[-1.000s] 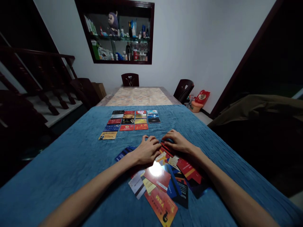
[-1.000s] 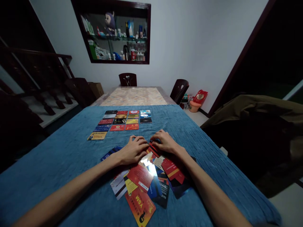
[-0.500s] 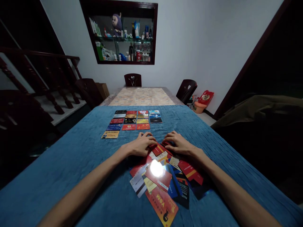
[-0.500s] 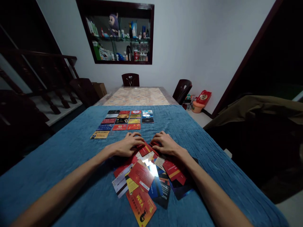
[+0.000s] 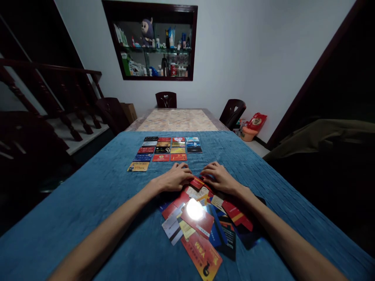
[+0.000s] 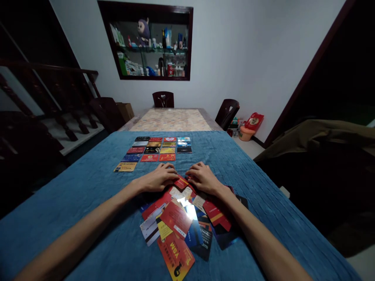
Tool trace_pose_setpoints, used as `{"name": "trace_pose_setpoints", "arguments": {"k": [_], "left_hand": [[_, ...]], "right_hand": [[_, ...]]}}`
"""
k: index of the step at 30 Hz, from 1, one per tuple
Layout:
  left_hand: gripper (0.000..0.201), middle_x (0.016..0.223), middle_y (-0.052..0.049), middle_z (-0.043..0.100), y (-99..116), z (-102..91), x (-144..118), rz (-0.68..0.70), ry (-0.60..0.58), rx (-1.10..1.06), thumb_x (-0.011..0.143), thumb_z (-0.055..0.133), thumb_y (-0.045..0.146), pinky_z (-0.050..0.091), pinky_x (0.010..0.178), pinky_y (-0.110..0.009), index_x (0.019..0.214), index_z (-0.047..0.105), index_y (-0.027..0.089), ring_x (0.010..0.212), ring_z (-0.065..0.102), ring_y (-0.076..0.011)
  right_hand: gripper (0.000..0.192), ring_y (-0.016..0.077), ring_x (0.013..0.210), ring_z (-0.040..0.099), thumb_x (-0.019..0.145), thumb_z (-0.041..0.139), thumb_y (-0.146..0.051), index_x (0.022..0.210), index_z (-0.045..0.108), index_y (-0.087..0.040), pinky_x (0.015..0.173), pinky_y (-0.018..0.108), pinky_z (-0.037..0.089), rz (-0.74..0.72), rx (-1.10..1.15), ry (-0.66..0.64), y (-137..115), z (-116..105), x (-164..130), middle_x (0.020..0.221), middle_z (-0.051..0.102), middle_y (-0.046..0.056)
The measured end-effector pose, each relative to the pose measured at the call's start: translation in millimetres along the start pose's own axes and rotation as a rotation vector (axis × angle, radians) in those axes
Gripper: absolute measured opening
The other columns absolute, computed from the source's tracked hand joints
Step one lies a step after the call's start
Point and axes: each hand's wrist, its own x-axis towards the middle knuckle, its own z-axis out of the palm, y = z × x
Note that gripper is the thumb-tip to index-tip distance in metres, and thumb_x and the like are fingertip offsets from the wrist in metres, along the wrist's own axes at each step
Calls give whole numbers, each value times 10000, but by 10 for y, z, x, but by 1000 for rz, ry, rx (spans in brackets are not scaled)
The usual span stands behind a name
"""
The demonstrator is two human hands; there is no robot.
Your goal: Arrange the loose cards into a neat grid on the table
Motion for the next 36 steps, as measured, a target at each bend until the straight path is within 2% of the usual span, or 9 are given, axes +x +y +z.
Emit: {"name": "trace_pose_setpoints", "arguments": {"k": [3, 8, 15, 20, 23, 26, 31, 36], "left_hand": [[232, 1046, -69, 694, -47, -4, 14, 11, 61, -56, 927, 500, 176, 369, 1000, -425, 1036, 698, 226, 1156, 484, -251], [244, 889, -71, 697, -68, -4, 41, -73, 200, -185, 947, 494, 229, 453, 860, -312, 927, 732, 179, 947, 569, -201], [215, 885, -67, 709, -73, 51, 69, -199, 281, -256, 915, 544, 215, 471, 799, -275, 872, 747, 159, 846, 623, -175], [223, 858, -60, 713, -83, 72, 78, -251, 297, -262, 915, 544, 234, 472, 776, -274, 847, 743, 158, 816, 629, -178], [226, 853, -61, 712, -86, 88, 78, -256, 312, -257, 914, 544, 234, 466, 767, -272, 838, 739, 149, 811, 628, -178], [219, 855, -58, 713, -98, 108, 82, -256, 339, -258, 909, 546, 226, 459, 761, -264, 838, 738, 147, 804, 622, -171], [192, 893, -53, 735, -107, 99, 100, -263, 364, -321, 889, 554, 177, 456, 765, -253, 902, 744, 148, 810, 628, -165], [198, 902, -42, 746, -73, 74, 110, -275, 380, -394, 876, 554, 140, 469, 771, -250, 920, 747, 148, 816, 646, -165]], "right_hand": [[254, 241, 1026, 531, 946, 514, -342, 1074, 707, -238, 937, 421, 414, -32, 145, 70, -98, -46, -3, 1083, 689, 88], [282, 240, 1002, 546, 951, 491, -379, 1059, 704, -229, 910, 396, 420, -15, 287, 101, -230, -81, 2, 1013, 702, 79], [268, 224, 874, 534, 900, 576, -407, 1017, 709, -206, 809, 355, 406, 34, 168, -29, -251, 12, 15, 889, 686, 53], [197, 201, 789, 523, 879, 601, -319, 954, 718, -178, 774, 330, 391, 68, 138, -34, -250, 27, 34, 806, 668, 45], [196, 191, 770, 526, 893, 567, -266, 992, 719, -191, 798, 334, 385, 50, 163, -26, -247, 39, 42, 812, 680, 35], [194, 195, 802, 538, 893, 546, -228, 973, 720, -198, 791, 323, 396, 54, 200, 26, -224, 65, 42, 823, 682, 37], [178, 201, 826, 539, 879, 540, -224, 793, 692, -188, 766, 319, 422, 77, 233, 151, -161, 100, 34, 762, 645, 39], [147, 198, 832, 592, 872, 580, -282, 863, 700, -197, 766, 325, 459, 118, 308, 338, -145, 89, 38, 842, 676, 47]]}}
